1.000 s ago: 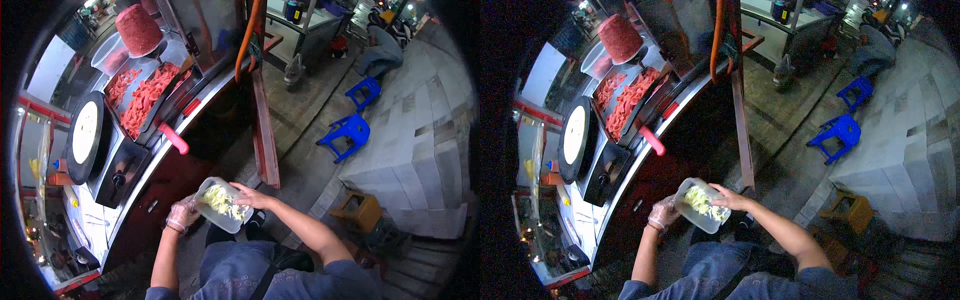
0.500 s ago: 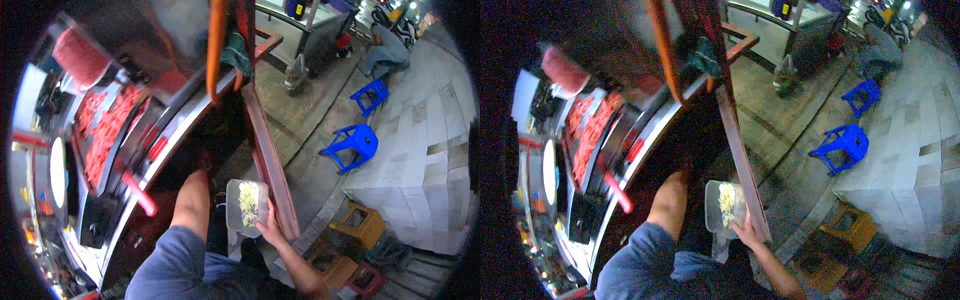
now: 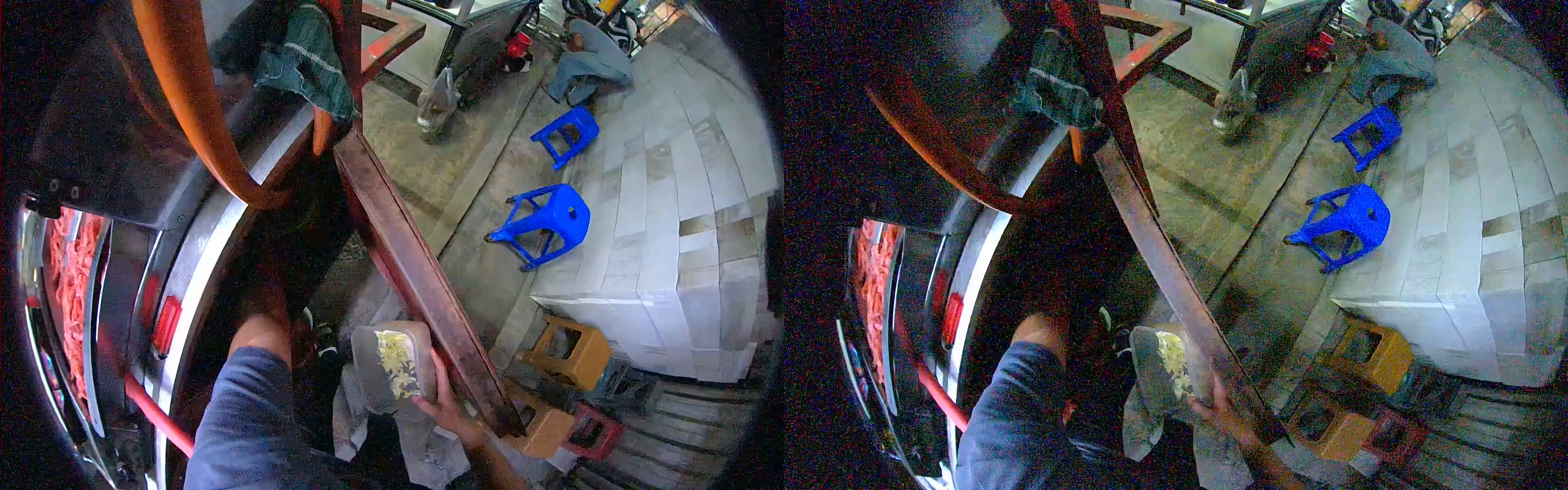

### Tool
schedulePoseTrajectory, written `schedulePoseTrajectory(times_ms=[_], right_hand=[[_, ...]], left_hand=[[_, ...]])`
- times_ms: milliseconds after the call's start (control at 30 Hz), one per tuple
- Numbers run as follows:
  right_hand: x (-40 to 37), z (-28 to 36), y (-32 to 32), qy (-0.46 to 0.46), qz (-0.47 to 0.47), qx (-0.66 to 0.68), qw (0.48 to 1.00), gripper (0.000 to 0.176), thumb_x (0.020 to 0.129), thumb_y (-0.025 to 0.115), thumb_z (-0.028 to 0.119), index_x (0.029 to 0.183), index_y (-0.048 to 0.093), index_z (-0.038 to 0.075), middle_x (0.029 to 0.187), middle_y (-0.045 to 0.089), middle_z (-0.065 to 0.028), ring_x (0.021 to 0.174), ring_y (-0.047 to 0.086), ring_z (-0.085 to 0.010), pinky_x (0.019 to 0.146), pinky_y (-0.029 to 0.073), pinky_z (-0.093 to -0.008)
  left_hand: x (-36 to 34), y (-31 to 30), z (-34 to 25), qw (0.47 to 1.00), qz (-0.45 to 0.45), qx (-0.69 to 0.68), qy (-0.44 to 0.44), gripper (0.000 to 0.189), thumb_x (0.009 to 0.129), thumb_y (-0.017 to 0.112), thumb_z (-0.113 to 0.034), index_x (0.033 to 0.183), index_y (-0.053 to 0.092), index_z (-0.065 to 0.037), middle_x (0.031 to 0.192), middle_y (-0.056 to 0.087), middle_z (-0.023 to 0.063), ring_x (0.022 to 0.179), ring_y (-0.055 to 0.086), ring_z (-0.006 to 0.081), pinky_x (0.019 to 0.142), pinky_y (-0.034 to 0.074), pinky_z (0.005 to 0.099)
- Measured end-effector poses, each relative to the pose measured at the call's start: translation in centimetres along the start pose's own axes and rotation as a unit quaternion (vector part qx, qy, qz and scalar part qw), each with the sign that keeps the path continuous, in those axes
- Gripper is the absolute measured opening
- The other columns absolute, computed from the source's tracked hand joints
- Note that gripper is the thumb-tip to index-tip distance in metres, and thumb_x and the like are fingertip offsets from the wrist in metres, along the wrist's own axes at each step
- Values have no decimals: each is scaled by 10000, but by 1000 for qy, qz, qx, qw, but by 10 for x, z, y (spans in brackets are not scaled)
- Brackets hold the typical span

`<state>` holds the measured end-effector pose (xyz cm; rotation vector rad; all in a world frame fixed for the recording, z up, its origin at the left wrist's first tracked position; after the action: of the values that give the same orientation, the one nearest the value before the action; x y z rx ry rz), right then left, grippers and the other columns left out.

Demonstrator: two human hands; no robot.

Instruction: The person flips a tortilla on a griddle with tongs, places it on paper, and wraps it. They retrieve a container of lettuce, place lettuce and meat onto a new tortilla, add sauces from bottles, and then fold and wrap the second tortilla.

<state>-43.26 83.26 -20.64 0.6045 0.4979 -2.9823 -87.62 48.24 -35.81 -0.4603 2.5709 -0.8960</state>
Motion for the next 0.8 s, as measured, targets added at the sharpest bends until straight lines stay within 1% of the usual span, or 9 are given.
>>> schedulePoseTrajectory(times_ms=[133,233,333,400,467,533,600,700,800], right_hand=[[0,-11,4,41,9,48,998,981,816,685,74,1549,33,46,1588,118,-184,1476,127,-273,1190,124,-403],[6,3,1,21,10,39,999,980,819,681,107,1549,30,45,1555,198,-196,1444,220,-287,1178,168,-416],[13,-4,14,46,26,157,986,969,829,668,128,1549,26,43,1502,289,-200,1380,329,-289,1155,229,-427],[18,-44,14,29,-62,134,989,944,838,654,117,1550,39,44,1457,349,-195,1320,397,-280,1134,273,-414],[23,-31,6,-2,-65,106,992,926,846,645,121,1551,49,49,1471,338,-191,1332,386,-277,1135,276,-402],[25,-19,3,-38,-69,83,993,907,855,636,125,1552,59,55,1485,326,-186,1344,375,-274,1135,279,-391],[35,-18,8,-30,-73,218,973,917,848,695,222,1546,130,38,1587,199,-185,1466,181,-282,1191,157,-387],[52,-12,14,-11,-69,204,977,896,877,667,236,1561,108,92,1586,220,-191,1435,276,-310,1167,241,-397],[80,-20,24,15,-111,147,983,870,878,673,214,1558,139,115,1518,346,-208,1374,372,-319,1134,302,-404]], left_hand=[[14,-4,-1,998,-12,51,22,508,977,528,-233,1448,417,-80,1368,564,105,1246,523,256,1080,380,381],[20,-8,-3,996,-18,80,38,513,979,525,-239,1454,409,-81,1374,559,107,1251,518,259,1082,377,382],[22,-11,-2,993,-24,105,54,517,982,523,-244,1459,402,-82,1379,555,108,1257,513,263,1085,374,383],[16,-19,-5,990,-27,120,69,521,984,521,-247,1462,397,-82,1382,552,110,1261,510,265,1086,372,383],[7,-32,-1,986,-36,136,87,524,986,519,-251,1466,392,-83,1386,549,111,1264,506,267,1088,369,384],[-12,-50,7,978,-56,157,123,527,988,517,-254,1469,387,-84,1389,546,112,1268,503,269,1089,367,384],[-33,-74,20,967,-83,177,165,530,990,515,-258,1473,382,-84,1393,543,113,1272,500,272,1091,365,385],[-84,-111,40,933,-144,191,269,535,993,513,-263,1478,374,-85,1398,539,115,1277,495,275,1093,362,385],[-140,-136,70,900,-169,193,351,538,995,511,-266,1481,369,-86,1401,536,116,1281,492,278,1094,359,386]])
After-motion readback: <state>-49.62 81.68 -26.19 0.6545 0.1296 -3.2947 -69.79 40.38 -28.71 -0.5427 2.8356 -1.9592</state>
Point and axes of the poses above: each hand's wrist, its own x-axis towards the middle knuckle, its own y-axis out of the palm, z = x × y, the point moved 10 cm from there along x, towards the middle knuckle
